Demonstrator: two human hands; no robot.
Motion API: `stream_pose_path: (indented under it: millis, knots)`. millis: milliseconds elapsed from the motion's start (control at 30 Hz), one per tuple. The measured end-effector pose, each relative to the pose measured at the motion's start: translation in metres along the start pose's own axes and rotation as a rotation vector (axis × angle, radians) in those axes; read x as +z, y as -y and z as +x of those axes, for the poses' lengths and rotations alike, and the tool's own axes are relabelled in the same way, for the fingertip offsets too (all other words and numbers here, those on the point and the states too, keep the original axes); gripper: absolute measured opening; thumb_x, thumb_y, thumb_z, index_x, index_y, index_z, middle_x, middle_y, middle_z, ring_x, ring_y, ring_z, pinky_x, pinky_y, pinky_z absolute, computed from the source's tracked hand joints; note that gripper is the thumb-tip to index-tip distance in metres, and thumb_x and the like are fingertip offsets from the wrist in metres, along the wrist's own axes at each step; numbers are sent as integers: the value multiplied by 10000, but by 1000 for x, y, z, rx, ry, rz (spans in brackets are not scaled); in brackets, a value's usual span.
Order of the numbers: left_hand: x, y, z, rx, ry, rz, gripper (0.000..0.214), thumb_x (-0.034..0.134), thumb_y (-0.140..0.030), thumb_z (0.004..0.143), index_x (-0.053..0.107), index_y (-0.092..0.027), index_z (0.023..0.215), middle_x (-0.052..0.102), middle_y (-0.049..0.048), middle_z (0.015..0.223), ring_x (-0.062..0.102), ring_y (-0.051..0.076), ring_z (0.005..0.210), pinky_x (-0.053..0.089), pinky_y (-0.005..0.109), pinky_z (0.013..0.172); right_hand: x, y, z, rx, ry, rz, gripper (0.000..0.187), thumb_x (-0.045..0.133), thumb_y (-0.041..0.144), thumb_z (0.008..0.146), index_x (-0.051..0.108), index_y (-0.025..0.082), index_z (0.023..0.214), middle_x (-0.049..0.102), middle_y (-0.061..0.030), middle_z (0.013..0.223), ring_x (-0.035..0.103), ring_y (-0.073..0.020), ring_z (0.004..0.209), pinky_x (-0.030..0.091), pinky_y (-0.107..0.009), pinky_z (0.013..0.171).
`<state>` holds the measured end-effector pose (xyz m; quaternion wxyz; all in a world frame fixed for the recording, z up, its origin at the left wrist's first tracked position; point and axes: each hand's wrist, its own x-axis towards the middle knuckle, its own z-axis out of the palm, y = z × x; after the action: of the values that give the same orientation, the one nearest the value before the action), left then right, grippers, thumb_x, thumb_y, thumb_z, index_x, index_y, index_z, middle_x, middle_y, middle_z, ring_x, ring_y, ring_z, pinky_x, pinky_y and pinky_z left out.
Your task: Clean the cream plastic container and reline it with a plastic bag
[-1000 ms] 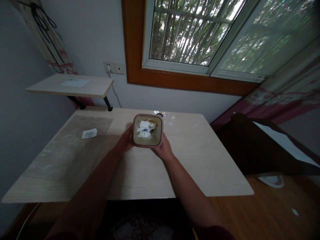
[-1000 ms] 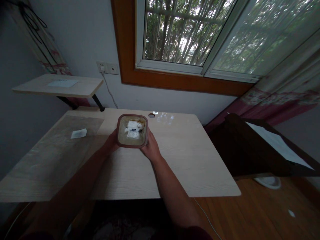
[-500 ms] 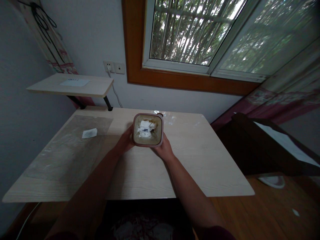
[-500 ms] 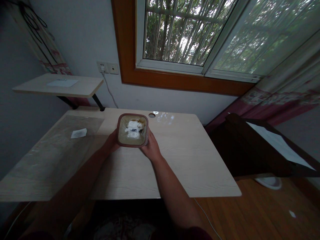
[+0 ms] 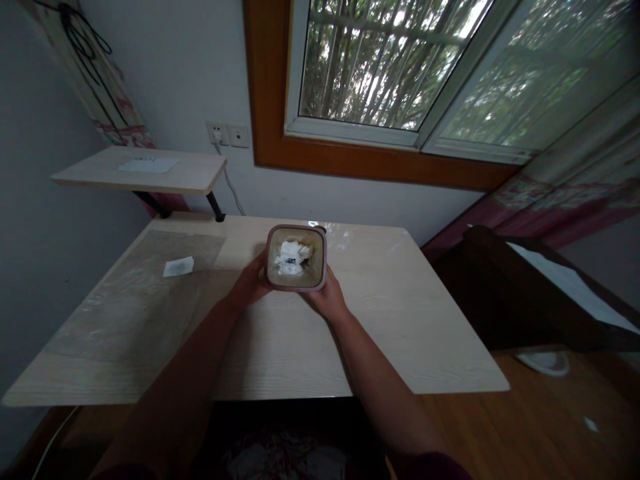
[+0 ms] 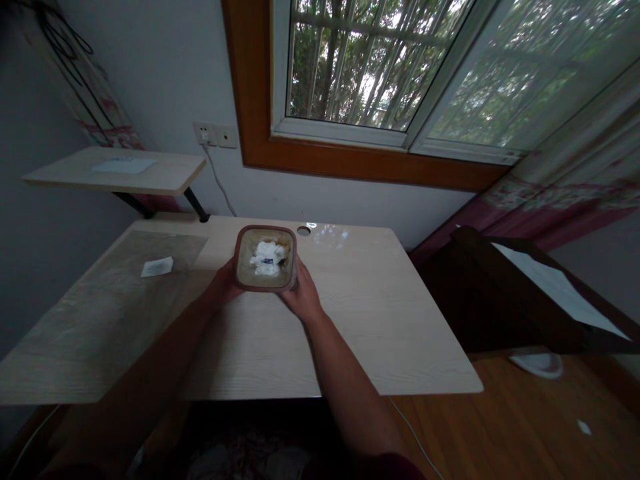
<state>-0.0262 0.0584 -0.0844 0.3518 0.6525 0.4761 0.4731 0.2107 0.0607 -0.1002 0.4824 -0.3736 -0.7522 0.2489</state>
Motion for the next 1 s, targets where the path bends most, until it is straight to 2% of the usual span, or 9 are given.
stream_pose_path:
  millis: [133, 267, 400, 533, 667, 833, 1000]
  knots:
    - [-5, -7, -1, 45, 26, 80, 905, 860, -355, 660, 482, -139, 1454, 624, 160, 1380, 603, 346, 1250, 477, 460, 1095, 1, -1, 0, 16, -17, 12, 835, 801, 470, 774, 438, 270, 1499, 584, -120, 1412, 545, -355, 1307, 482, -536, 1064]
    - [-7, -14, -3, 49, 27, 60, 868, 852, -378, 670, 506, -172, 1439, 659, 132, 1336, 616, 351, 1231, 511, 467, 1051, 2, -3, -2, 41, -51, 13, 816, 810, 492, 761, 475, 273, 1471, 619, -117, 1366, 568, -355, 1276, 492, -538, 1046]
    - [-8, -6, -3, 52, 26, 82, 841, 856, -378, 651, 545, -181, 1406, 675, 131, 1308, 622, 367, 1223, 509, 483, 1045, 1, -3, -3, 60, -77, -19, 778, 820, 511, 743, 527, 274, 1423, 650, -117, 1309, 581, -366, 1249, 490, -561, 1033]
    - [-8, 3, -2, 84, 31, 126, 901, 858, -362, 648, 495, -174, 1451, 628, 138, 1379, 578, 357, 1286, 477, 474, 1084, 1, -3, -2, 60, -69, -1, 713, 805, 515, 760, 564, 253, 1378, 655, -120, 1307, 601, -356, 1218, 483, -554, 1039]
    - [-9, 0, -2, 95, 45, 127, 866, 836, -373, 693, 487, -147, 1453, 614, 163, 1390, 580, 341, 1282, 473, 458, 1088, 1, -5, -2, 74, -67, -14, 626, 790, 513, 775, 609, 248, 1312, 662, -117, 1287, 610, -342, 1188, 480, -540, 1036]
    - [-8, -3, -1, 70, 85, 115, 831, 804, -415, 732, 487, -147, 1452, 631, 170, 1361, 604, 332, 1247, 491, 463, 1061, 0, -6, -2, 111, -41, -62, 567, 753, 514, 810, 613, 248, 1290, 634, -126, 1308, 589, -332, 1194, 493, -530, 1008]
    - [-8, 5, 2, 78, 96, 121, 877, 798, -423, 737, 440, -145, 1488, 598, 187, 1398, 583, 340, 1269, 499, 453, 1047, -2, -7, -1, 117, -32, 3, 582, 724, 521, 830, 587, 249, 1326, 622, -118, 1330, 552, -330, 1250, 471, -530, 1041]
